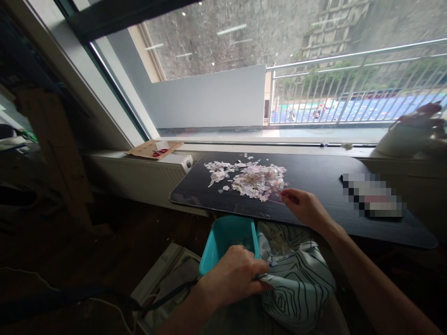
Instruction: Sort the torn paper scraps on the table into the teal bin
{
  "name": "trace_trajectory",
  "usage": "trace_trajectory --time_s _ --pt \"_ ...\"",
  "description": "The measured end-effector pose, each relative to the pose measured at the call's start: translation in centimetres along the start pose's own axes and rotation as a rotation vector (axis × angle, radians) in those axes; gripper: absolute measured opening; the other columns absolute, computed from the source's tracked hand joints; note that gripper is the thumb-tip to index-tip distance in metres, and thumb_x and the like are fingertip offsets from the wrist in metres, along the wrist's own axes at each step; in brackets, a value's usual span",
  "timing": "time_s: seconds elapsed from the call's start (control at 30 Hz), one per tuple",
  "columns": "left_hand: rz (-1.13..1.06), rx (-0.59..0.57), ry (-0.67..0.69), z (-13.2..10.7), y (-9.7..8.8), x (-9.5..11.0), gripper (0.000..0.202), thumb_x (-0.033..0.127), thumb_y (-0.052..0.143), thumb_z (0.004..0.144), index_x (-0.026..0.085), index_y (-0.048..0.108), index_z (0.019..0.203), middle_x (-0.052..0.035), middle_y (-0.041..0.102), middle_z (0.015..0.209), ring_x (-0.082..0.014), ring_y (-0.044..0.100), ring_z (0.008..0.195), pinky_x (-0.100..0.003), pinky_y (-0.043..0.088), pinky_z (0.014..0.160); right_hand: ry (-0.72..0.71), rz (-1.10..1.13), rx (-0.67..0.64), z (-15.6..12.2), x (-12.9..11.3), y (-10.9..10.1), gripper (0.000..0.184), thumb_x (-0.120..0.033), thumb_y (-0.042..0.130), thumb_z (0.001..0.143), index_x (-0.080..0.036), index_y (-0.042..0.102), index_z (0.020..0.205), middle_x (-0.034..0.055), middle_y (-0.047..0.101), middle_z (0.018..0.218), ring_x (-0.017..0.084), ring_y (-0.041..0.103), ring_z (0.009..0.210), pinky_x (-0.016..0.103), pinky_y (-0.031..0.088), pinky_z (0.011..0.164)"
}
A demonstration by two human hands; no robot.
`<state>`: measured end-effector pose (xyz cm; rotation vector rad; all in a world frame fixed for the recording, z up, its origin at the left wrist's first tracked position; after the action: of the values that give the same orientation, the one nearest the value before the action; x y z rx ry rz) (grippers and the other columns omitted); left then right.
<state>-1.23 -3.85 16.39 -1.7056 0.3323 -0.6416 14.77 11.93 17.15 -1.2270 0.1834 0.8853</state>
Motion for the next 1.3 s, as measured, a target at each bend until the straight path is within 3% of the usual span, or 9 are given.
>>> trace_trajectory --time_s 0.1,0.2,0.33,0.5,0.67,0.87,1.13,1.3 --pt "-0.018 -0.013 -0.014 -0.1 0.1 -0.2 0.027 0.049 0.06 0.085 0.022 0.065 0.081 0.0017 0.06 0.063 -0.0165 0.059 0.062 -0.025 0.038 0.063 -0.004 -0.013 -0.037 0.6 0.2 0.5 0.031 -0.036 0.049 0.083 -0.019 0.071 0.096 0.0045 0.072 0.079 0.017 0.063 0.067 0.025 0.044 0.06" --pt "-0.018 -0.023 -0.012 -0.1 0.1 -0.3 0.027 0.048 0.06 0.085 0.022 0.064 0.081 0.0012 0.061 0.064 -0.0173 0.06 0.063 -0.025 0.039 0.063 0.008 -0.054 -0.098 0.2 0.6 -0.4 0.029 -0.038 0.05 0.082 -0.02 0.072 0.089 0.0028 0.07 0.071 0.016 0.061 0.062 0.024 0.042 0.056" --pt "-0.014 -0.021 0.015 0.2 0.1 0.0 0.027 0.049 0.059 0.085 0.022 0.064 0.082 0.0009 0.062 0.065 -0.0181 0.061 0.065 -0.025 0.038 0.063 0.039 -0.07 -0.06 -0.2 1.0 -1.6 0.028 -0.039 0.052 0.081 -0.02 0.072 0.089 0.0022 0.069 0.069 0.016 0.06 0.061 0.024 0.042 0.055" --pt "-0.015 -0.032 0.019 0.3 0.1 0.4 0.027 0.048 0.06 0.085 0.022 0.063 0.079 0.0016 0.062 0.064 -0.0177 0.061 0.063 -0.026 0.039 0.063 0.059 -0.009 -0.081 0.3 0.9 -0.5 0.032 -0.039 0.049 0.083 -0.02 0.071 0.095 0.0036 0.071 0.075 0.017 0.062 0.065 0.025 0.043 0.06" --pt "-0.015 -0.056 0.01 0.3 0.1 0.4 0.027 0.047 0.06 0.086 0.021 0.063 0.08 0.0008 0.063 0.065 -0.0177 0.06 0.064 -0.026 0.039 0.064 0.087 -0.104 -0.037 0.6 0.9 -0.7 0.031 -0.04 0.049 0.082 -0.02 0.071 0.092 0.0038 0.07 0.073 0.018 0.062 0.064 0.026 0.042 0.059" --pt "-0.028 -0.052 0.014 0.4 0.2 0.3 0.028 0.049 0.059 0.086 0.022 0.063 0.081 0.0006 0.063 0.065 -0.0182 0.061 0.064 -0.026 0.039 0.064 0.027 0.0 -0.088 0.5 0.3 0.1 0.028 -0.036 0.05 0.082 -0.02 0.071 0.09 0.0035 0.071 0.074 0.017 0.062 0.064 0.025 0.042 0.058" --pt "-0.024 -0.049 0.012 0.3 0.1 0.2 0.026 0.048 0.06 0.085 0.022 0.064 0.083 0.0004 0.063 0.066 -0.0184 0.062 0.065 -0.026 0.04 0.064 0.049 -0.113 -0.014 -0.4 1.1 -2.6 0.026 -0.035 0.051 0.079 -0.021 0.072 0.084 0.0023 0.068 0.066 0.015 0.058 0.058 0.025 0.041 0.055" --pt "-0.024 -0.039 0.018 0.4 0.0 0.3 0.028 0.049 0.06 0.085 0.022 0.064 0.081 0.0008 0.063 0.065 -0.0181 0.062 0.064 -0.026 0.041 0.065 0.076 -0.161 -0.03 -0.5 1.3 -2.8 0.027 -0.037 0.05 0.08 -0.02 0.071 0.082 0.0023 0.068 0.066 0.016 0.058 0.058 0.026 0.04 0.055"
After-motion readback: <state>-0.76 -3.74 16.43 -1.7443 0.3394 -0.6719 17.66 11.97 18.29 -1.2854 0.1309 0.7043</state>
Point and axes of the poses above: each hand's wrist, its own z-axis towards the middle knuckle, its own y-axis out of the palm, x = y × z, the point moved 5 cm from there along z, towards the middle knuckle
